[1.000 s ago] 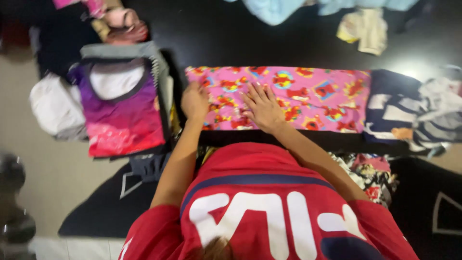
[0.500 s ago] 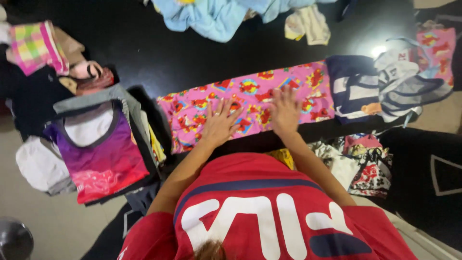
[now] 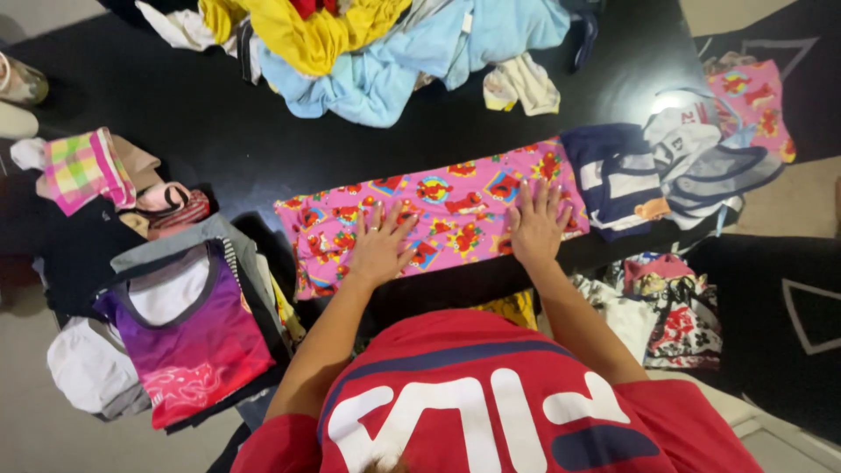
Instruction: Folding various items of clothing on a table.
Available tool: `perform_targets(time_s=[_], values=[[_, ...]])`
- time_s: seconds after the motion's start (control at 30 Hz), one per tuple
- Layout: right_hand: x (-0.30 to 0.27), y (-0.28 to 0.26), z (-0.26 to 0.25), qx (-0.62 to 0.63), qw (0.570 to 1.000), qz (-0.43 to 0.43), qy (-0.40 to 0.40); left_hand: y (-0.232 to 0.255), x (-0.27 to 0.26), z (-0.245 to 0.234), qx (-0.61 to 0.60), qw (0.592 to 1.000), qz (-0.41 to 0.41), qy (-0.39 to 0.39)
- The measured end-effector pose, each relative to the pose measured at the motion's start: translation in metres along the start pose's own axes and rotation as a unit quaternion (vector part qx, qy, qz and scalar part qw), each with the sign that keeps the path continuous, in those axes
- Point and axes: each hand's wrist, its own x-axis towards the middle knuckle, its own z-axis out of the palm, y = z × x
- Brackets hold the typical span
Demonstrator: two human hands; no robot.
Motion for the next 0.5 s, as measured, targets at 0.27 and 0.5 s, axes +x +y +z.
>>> perform_targets(time_s=[0.27, 0.5], values=[[0.009, 0.012, 0.015, 0.002, 0.995, 0.003, 0.100, 0.055, 0.045, 0.011, -0.017, 0.998, 0.048, -0.047], [0.023, 0.023, 0.004, -0.029, 0.981, 0.120, 0.146, 0.060, 0.049, 0.014, 0.012, 0.986, 0.129, -0.104]])
